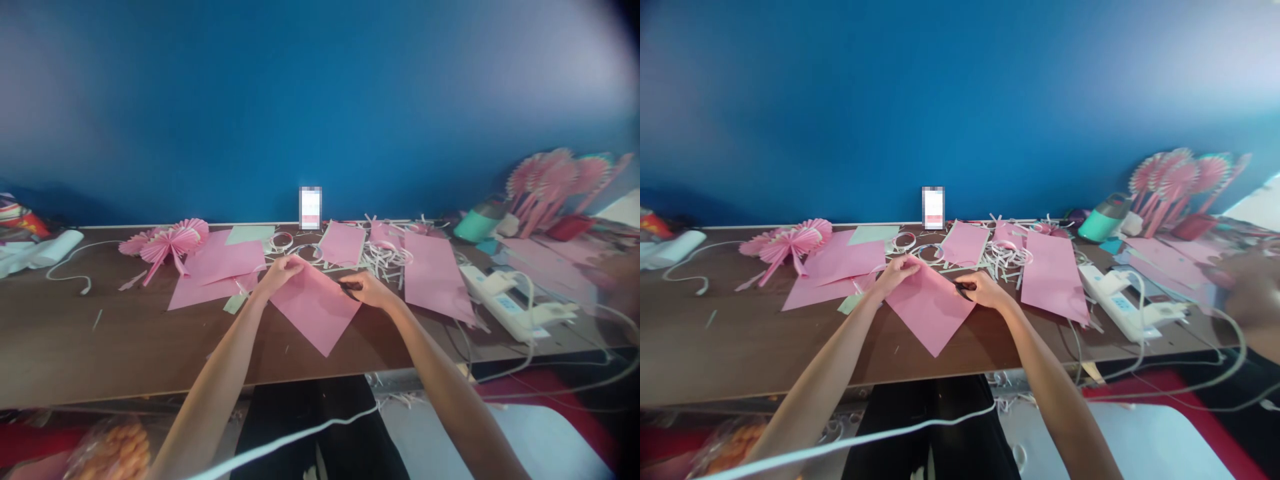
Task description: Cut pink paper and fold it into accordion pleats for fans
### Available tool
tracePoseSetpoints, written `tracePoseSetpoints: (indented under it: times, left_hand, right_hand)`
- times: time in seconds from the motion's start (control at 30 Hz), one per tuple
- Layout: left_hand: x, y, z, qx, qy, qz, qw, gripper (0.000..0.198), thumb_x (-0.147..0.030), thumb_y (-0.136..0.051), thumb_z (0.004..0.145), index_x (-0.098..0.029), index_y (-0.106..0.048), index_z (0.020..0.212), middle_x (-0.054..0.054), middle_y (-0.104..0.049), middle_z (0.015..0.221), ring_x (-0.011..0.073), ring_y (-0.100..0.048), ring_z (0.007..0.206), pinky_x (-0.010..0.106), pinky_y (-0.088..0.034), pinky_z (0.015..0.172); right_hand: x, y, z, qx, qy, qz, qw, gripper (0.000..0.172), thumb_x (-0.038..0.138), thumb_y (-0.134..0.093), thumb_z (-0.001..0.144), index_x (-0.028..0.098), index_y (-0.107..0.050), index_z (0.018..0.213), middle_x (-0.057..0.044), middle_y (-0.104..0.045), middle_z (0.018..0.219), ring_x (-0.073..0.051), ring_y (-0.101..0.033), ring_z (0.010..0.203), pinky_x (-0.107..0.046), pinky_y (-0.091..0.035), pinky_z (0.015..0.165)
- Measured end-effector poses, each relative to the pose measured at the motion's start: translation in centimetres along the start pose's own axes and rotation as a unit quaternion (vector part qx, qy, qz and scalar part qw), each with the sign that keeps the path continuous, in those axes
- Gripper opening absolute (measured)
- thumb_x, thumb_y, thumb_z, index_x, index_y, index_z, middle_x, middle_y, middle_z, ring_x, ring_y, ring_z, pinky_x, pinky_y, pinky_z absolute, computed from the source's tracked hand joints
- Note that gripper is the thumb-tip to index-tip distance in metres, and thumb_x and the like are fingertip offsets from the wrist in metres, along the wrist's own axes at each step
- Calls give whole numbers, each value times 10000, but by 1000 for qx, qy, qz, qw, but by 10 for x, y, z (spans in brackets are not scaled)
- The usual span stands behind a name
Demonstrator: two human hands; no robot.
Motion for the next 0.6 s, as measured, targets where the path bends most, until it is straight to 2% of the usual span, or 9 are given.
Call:
tracePoseSetpoints:
  times: [0.17, 0.33, 0.47, 0.6]
  left_hand:
    - [-2, 0, 0, 0, -6, 9, 1000, 297, -436, -532, 815, -174, -645, 899, 35, -660, 882, 191, -598, 828, 283, -436, 721]
    - [-6, 0, -1, 2, -7, 20, 1000, 302, -437, -523, 819, -175, -646, 905, 39, -664, 898, 188, -600, 818, 281, -437, 708]
    - [-7, -2, 0, 4, -9, 22, 1000, 317, -444, -517, 818, -164, -649, 888, 48, -670, 888, 193, -602, 818, 284, -445, 707]
    - [-5, -2, 1, -3, -13, 25, 1000, 311, -442, -528, 813, -167, -649, 892, 38, -669, 881, 186, -604, 814, 276, -442, 709]
  right_hand:
    - [1, 1, 0, -10, -2, -3, 1000, 358, 226, -603, 733, 167, -668, 1080, -79, -691, 1009, -245, -646, 910, -361, -521, 809]
    - [10, 0, -1, -9, 16, -20, 1000, 330, 322, -629, 727, 155, -690, 1006, -60, -690, 787, -210, -628, 733, -294, -505, 632]
    - [19, -2, -2, -10, 18, -49, 999, 299, 372, -614, 744, 152, -677, 937, -12, -598, 654, -126, -511, 575, -224, -385, 507]
    - [24, -4, -1, -10, 20, -71, 997, 262, 396, -591, 758, 148, -638, 830, 27, -471, 591, -80, -369, 528, -205, -279, 476]
Point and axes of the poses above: each hand's wrist, its own z-axis towards the middle knuckle, its own y-axis out of the back of the hand, x = y × z, the point moved 4 cm from there along z, towards the middle knuckle
